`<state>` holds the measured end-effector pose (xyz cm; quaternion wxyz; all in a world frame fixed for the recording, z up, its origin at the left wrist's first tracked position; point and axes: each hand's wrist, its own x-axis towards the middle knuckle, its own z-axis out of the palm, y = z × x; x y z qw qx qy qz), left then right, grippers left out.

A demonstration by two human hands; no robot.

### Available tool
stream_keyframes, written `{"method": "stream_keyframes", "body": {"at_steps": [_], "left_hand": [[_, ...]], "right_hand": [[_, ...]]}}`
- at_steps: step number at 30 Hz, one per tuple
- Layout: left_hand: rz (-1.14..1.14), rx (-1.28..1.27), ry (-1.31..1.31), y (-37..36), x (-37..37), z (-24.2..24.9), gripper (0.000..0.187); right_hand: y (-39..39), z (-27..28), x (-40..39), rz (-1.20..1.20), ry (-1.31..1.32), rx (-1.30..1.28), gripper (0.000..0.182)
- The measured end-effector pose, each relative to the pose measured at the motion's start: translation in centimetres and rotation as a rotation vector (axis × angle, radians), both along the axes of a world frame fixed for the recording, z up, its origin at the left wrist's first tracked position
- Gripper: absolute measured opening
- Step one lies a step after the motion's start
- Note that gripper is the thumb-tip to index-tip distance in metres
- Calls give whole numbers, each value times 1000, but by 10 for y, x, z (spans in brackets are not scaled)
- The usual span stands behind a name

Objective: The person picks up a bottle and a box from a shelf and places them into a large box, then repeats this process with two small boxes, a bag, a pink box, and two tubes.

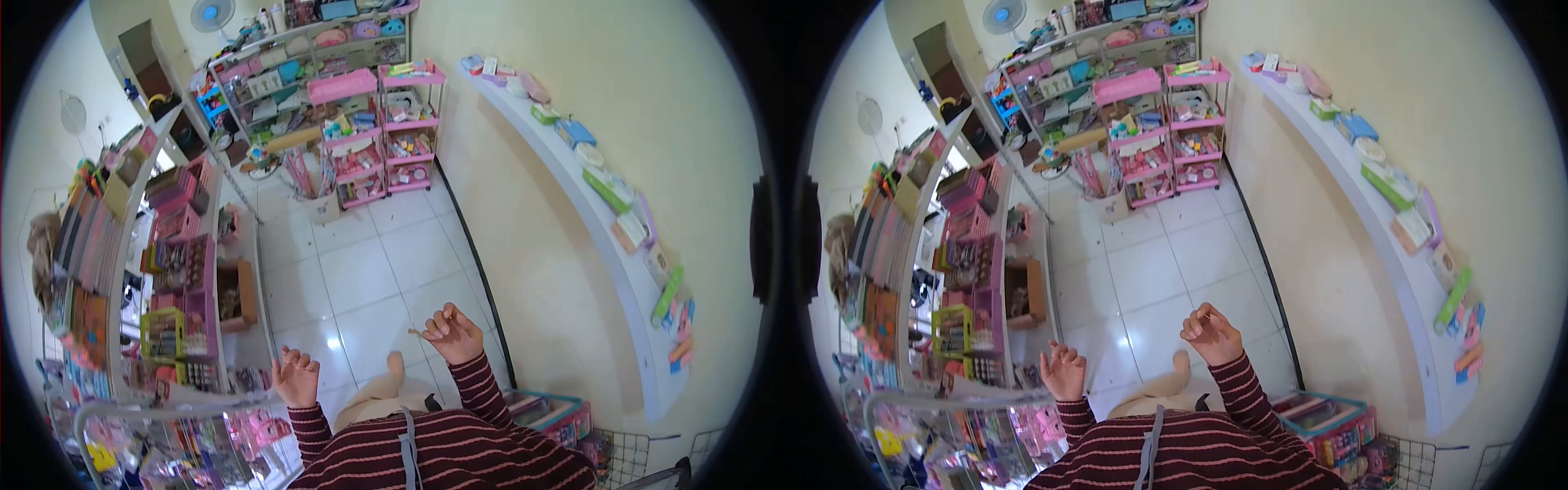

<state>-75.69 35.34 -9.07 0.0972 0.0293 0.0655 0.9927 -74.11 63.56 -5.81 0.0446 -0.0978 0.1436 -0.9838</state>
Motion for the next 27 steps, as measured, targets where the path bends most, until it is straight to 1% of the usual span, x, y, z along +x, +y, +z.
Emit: {"method": "stream_keyframes", "body": {"at_steps": [1,3,4,6,7,9,10,12,13,15,19,20,22,23,25,27], "left_hand": [[-11,2,15,13,-31,5,28],[-120,-41,3,40,-81,15,27],[-130,-45,-10,56,-104,21,27],[-279,-15,-37,87,-149,33,26],[-284,-21,-35,101,-166,34,26],[-423,-35,16,133,-202,33,25],[-424,-39,21,148,-217,30,25],[-517,-50,-64,178,-245,21,23],[-516,-52,-61,191,-260,15,23],[-601,23,-158,213,-287,5,23],[-616,24,-189,255,-361,5,22],[-611,25,-188,267,-382,11,22],[-588,18,-100,287,-428,26,23],[-578,17,-95,295,-450,33,23],[-500,11,-32,306,-487,42,22],[-436,6,-40,308,-514,42,22]], "right_hand": [[9,5,-20,-11,15,2,16],[29,9,-48,-90,60,2,16],[38,8,-58,-100,48,-1,16],[57,4,-76,-199,2,-10,16],[66,2,-89,-246,-9,-14,16],[83,-12,-110,-266,-22,-35,15],[91,-20,-122,-296,-69,-75,15],[108,-40,-148,-327,-134,-128,15],[118,-47,-166,-326,-132,-131,15],[136,-51,-200,-334,-201,-149,15],[183,-31,-288,-318,-178,-125,15],[196,-22,-312,-320,-140,-87,15],[221,-10,-359,-314,-74,-22,17],[233,-6,-383,-304,-70,-23,17],[251,0,-430,-268,-55,22,17],[261,2,-475,-244,-73,12,16]]}}
